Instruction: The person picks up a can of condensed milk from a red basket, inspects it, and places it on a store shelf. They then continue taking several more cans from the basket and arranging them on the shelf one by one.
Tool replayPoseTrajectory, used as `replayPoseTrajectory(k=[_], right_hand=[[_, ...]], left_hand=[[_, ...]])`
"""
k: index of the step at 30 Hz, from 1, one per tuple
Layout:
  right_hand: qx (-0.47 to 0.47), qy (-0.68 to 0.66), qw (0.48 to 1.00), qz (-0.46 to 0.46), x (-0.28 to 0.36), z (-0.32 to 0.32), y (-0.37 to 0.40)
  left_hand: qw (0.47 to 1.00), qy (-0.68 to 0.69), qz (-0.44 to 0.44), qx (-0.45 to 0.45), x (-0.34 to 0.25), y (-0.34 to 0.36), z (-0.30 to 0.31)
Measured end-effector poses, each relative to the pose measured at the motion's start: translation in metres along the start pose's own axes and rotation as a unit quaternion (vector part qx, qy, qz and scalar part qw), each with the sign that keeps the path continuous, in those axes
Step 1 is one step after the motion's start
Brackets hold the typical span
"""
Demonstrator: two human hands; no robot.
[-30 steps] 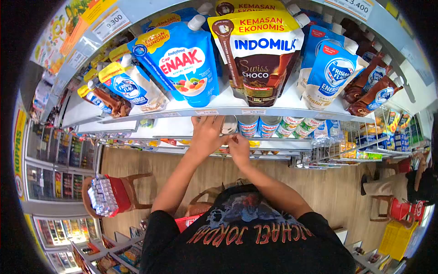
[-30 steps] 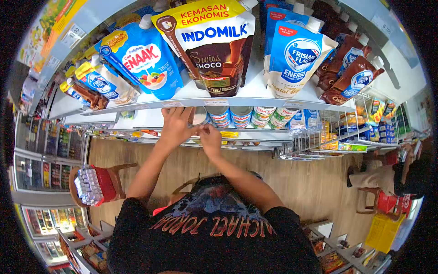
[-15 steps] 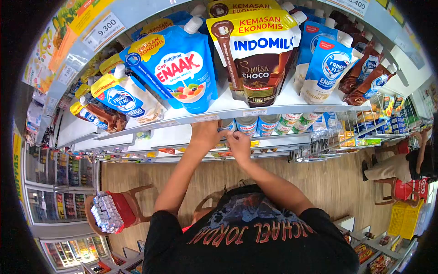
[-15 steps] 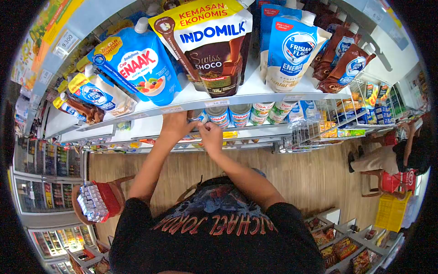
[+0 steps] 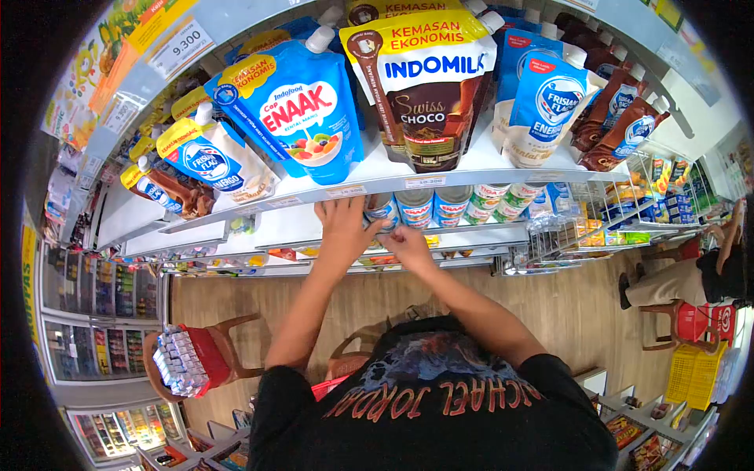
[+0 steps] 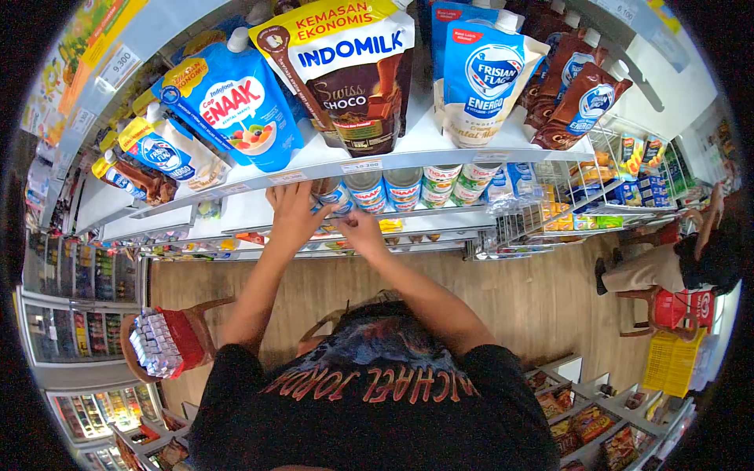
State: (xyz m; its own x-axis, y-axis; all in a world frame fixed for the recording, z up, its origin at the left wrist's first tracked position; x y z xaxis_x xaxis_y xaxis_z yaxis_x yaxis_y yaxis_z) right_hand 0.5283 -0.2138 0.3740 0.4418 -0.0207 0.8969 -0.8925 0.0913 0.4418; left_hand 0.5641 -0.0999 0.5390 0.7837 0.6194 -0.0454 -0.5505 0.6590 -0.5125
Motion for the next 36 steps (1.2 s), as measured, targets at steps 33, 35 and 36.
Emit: replayPoseTrajectory(k=[33, 35, 36], right_hand=[[0.205, 0.376, 0.859, -0.28, -0.38, 0.302, 0.063], [0.249, 0.382, 0.839, -0.298, -0.393, 0.284, 0.045], [0.254, 0.384, 0.842, -0.283, -0.386, 0.271, 0.046]], left_hand=[[0.437, 0.318, 0.83, -0.138, -0.509, 0.592, -0.203], [0.412, 0.293, 0.851, -0.145, -0.528, 0.602, -0.202], [0.402, 0.259, 0.872, -0.103, -0.543, 0.616, -0.201]])
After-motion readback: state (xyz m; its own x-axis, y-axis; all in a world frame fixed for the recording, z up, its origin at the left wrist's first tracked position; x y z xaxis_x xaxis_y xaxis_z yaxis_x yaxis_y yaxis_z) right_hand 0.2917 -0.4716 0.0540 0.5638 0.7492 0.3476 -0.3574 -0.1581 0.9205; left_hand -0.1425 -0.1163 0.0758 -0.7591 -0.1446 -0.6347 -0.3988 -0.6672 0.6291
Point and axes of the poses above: each hand's wrist, its own y-axis away from the middle knuckle, its own z-axis out of the back of the hand, x = y × z, the point moved 8 cm from there along -y, towards the middle knuckle, and after that the axes turned 13 degrees about -z, right-handed, at the moved point
